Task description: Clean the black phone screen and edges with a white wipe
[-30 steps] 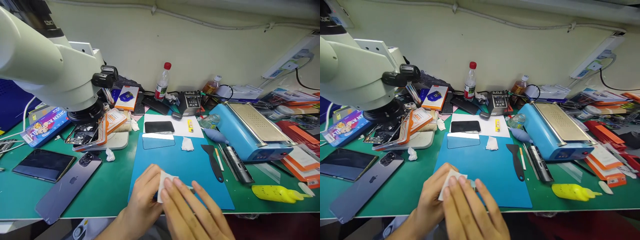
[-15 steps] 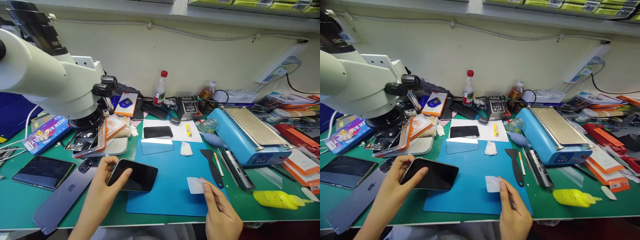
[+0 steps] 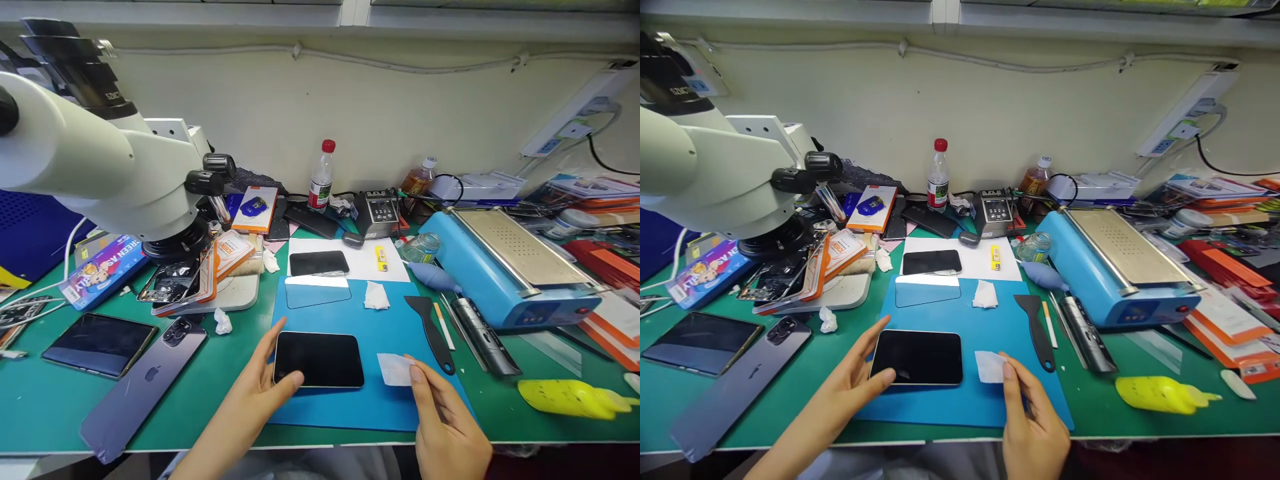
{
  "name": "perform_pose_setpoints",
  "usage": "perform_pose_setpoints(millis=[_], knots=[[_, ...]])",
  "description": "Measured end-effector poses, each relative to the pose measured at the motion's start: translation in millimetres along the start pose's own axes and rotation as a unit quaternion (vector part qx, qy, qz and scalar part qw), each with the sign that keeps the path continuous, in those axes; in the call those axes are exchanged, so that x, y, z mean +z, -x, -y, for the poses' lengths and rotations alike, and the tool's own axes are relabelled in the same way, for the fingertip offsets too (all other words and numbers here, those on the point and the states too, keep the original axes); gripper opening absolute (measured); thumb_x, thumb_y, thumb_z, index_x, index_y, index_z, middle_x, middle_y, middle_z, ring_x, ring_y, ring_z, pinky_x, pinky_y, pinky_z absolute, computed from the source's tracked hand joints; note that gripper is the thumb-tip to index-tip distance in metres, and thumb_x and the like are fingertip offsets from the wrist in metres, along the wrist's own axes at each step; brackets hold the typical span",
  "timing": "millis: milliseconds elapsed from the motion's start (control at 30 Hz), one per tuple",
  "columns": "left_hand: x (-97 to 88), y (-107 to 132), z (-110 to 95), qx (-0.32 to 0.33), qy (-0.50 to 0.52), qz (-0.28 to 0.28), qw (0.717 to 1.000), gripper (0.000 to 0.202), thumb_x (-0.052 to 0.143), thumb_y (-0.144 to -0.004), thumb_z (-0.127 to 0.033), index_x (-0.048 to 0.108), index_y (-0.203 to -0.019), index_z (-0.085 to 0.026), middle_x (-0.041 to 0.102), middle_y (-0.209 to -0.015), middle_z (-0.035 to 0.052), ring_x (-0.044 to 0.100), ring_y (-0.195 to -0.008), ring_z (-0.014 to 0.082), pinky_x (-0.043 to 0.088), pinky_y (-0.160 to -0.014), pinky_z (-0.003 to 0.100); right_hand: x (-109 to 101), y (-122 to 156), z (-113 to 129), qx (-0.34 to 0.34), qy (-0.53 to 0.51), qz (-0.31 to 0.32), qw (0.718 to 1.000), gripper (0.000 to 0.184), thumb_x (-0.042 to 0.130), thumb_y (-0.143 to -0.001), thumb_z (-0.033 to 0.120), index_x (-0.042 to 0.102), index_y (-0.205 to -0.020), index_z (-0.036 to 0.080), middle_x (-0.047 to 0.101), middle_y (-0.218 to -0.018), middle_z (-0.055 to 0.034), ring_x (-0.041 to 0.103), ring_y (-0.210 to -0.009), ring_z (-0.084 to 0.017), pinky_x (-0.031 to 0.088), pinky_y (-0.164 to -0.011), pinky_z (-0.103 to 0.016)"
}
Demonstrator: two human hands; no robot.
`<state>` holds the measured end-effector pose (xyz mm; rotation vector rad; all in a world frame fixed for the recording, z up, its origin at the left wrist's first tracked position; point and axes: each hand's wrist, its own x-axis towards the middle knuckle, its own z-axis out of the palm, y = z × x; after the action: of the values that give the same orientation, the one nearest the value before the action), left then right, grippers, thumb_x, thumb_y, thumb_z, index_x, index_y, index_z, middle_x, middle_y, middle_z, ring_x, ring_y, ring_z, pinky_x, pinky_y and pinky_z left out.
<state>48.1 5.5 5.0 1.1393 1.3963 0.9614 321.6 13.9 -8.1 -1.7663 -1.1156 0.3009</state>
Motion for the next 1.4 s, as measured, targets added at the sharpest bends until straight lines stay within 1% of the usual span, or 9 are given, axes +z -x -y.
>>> perform_pose_setpoints(millis=[100,333,400,500,700,833,1033,1267,1400], knots=[[-10.2,1,-4,0.017,-0.076,0.023,0.997,0.100,0.076,-0.097,-0.038,0.014,-0.176,-0.042,0.044,-0.176,0.0098,0.060,-0.147,0.0343,0.053,-0.119,0.055,3,1,-2,-0.037,0.013,-0.008,0.999,0.050,0.067,-0.098,0.068,0.085,-0.108,0.023,0.084,-0.106,-0.0037,0.081,-0.091,-0.023,0.062,-0.082,-0.027],[-25.7,-7,-7,0.066,-0.231,0.031,0.970,0.099,0.076,-0.093,-0.020,0.024,-0.172,-0.050,0.066,-0.155,0.0046,0.058,-0.142,0.0372,0.047,-0.119,0.068,7,-1,14,-0.209,0.041,-0.005,0.977,0.022,0.068,-0.106,0.039,0.083,-0.112,0.023,0.084,-0.105,-0.0030,0.081,-0.089,-0.021,0.064,-0.083,-0.029],[-28.3,-10,-1,0.081,-0.252,0.031,0.964,0.100,0.077,-0.094,-0.021,0.022,-0.172,-0.052,0.066,-0.156,0.0024,0.058,-0.142,0.0355,0.046,-0.121,0.067,8,1,18,-0.291,0.038,0.006,0.956,0.017,0.070,-0.104,0.026,0.080,-0.117,0.024,0.083,-0.109,-0.0021,0.081,-0.095,-0.019,0.063,-0.091,-0.029],[-32.3,-9,9,0.105,-0.271,0.030,0.956,0.098,0.079,-0.095,-0.027,0.022,-0.171,-0.056,0.062,-0.161,-0.0008,0.057,-0.145,0.0334,0.050,-0.120,0.062,11,8,21,-0.405,0.043,0.055,0.912,0.027,0.069,-0.101,0.010,0.077,-0.123,0.023,0.082,-0.119,-0.0014,0.079,-0.110,-0.018,0.062,-0.101,-0.031],[-32.0,-2,16,0.145,-0.297,0.005,0.944,0.084,0.076,-0.101,-0.035,0.029,-0.168,-0.056,0.058,-0.164,-0.0032,0.053,-0.149,0.0318,0.050,-0.121,0.058,10,25,16,-0.529,0.082,0.131,0.835,0.033,0.065,-0.099,0.002,0.073,-0.129,0.012,0.079,-0.130,-0.0081,0.072,-0.131,-0.022,0.055,-0.118,-0.039],[-30.7,-3,15,0.156,-0.306,0.000,0.939,0.084,0.077,-0.100,-0.037,0.029,-0.168,-0.053,0.060,-0.163,-0.0017,0.055,-0.147,0.0313,0.053,-0.119,0.054,13,39,20,-0.555,0.116,0.149,0.810,0.033,0.068,-0.099,0.007,0.071,-0.132,0.007,0.075,-0.136,-0.0122,0.069,-0.135,-0.025,0.044,-0.129,-0.046],[-32.5,-4,17,0.171,-0.313,0.005,0.934,0.086,0.077,-0.100,-0.035,0.027,-0.168,-0.053,0.059,-0.163,-0.0021,0.056,-0.146,0.0310,0.053,-0.119,0.053,33,66,35,-0.544,0.146,0.154,0.812,0.036,0.066,-0.102,0.015,0.070,-0.138,0.008,0.069,-0.145,-0.0108,0.067,-0.137,-0.024,0.031,-0.136,-0.047],[-33.6,-2,11,0.155,-0.317,0.020,0.936,0.084,0.072,-0.103,-0.032,0.023,-0.169,-0.052,0.057,-0.164,0.0008,0.053,-0.148,0.0331,0.051,-0.120,0.059,6,35,28,-0.529,0.174,0.128,0.821,0.037,0.062,-0.102,0.008,0.067,-0.139,0.005,0.071,-0.142,-0.0141,0.062,-0.143,-0.029,0.027,-0.137,-0.055],[-33.3,-1,9,0.146,-0.314,0.024,0.938,0.085,0.070,-0.105,-0.032,0.020,-0.169,-0.053,0.055,-0.164,0.0005,0.050,-0.150,0.0323,0.048,-0.122,0.061,15,36,35,-0.516,0.189,0.133,0.825,0.041,0.062,-0.102,0.008,0.064,-0.143,0.004,0.068,-0.148,-0.0157,0.059,-0.147,-0.028,0.030,-0.136,-0.054]])
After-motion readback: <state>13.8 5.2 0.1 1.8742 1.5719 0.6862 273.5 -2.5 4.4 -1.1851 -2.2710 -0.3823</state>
